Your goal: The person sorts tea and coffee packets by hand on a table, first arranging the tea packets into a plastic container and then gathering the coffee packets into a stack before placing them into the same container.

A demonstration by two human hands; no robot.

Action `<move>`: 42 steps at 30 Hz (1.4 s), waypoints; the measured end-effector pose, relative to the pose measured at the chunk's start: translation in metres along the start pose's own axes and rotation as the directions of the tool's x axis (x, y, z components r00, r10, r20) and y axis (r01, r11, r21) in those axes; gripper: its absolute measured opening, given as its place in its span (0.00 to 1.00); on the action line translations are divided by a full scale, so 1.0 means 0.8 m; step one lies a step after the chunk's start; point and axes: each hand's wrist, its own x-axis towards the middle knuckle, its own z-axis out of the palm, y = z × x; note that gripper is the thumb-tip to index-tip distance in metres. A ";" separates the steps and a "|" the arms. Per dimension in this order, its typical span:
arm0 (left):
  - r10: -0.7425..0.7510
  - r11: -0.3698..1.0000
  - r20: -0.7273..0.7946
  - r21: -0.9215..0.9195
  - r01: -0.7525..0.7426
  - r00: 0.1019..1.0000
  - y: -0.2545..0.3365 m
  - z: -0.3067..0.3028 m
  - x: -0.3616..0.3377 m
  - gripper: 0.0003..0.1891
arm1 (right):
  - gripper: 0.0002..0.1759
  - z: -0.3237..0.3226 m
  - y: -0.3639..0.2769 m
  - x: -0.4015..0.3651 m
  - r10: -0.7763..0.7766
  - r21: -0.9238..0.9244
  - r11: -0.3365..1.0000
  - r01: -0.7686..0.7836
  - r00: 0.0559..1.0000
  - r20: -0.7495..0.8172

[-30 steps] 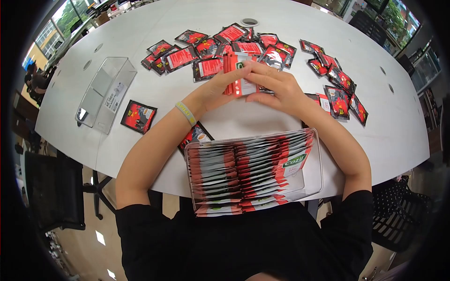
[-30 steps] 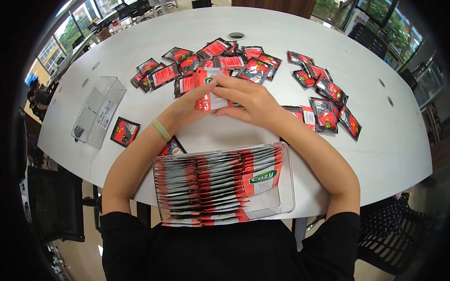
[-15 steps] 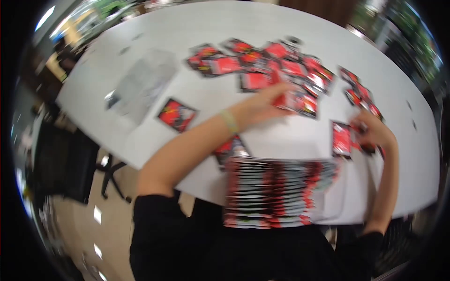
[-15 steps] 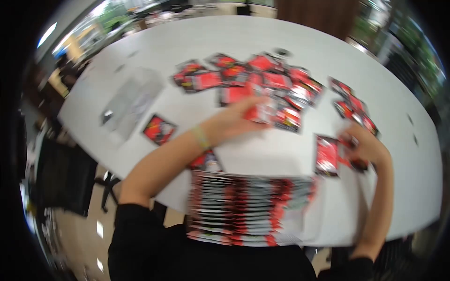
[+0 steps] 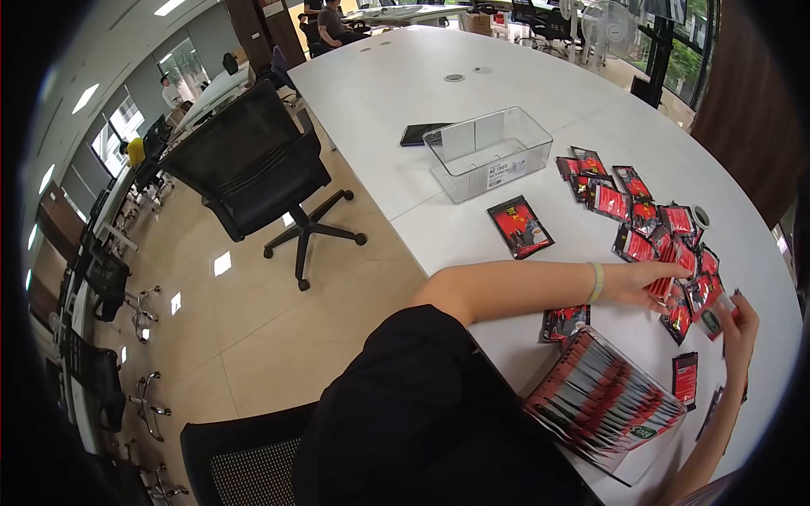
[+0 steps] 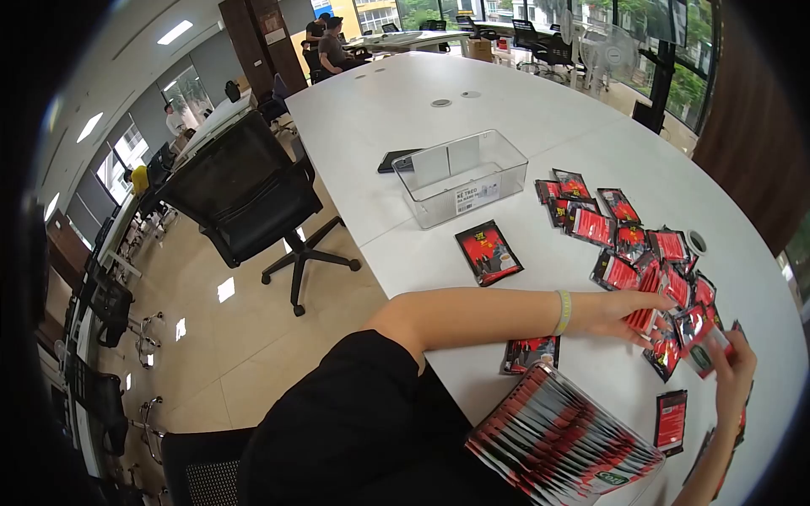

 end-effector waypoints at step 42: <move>0.173 0.948 0.018 0.269 -0.172 0.985 0.002 0.013 -0.029 0.15 | 0.20 0.121 -0.042 -0.031 -0.668 -0.267 0.741 0.616 0.713 -0.212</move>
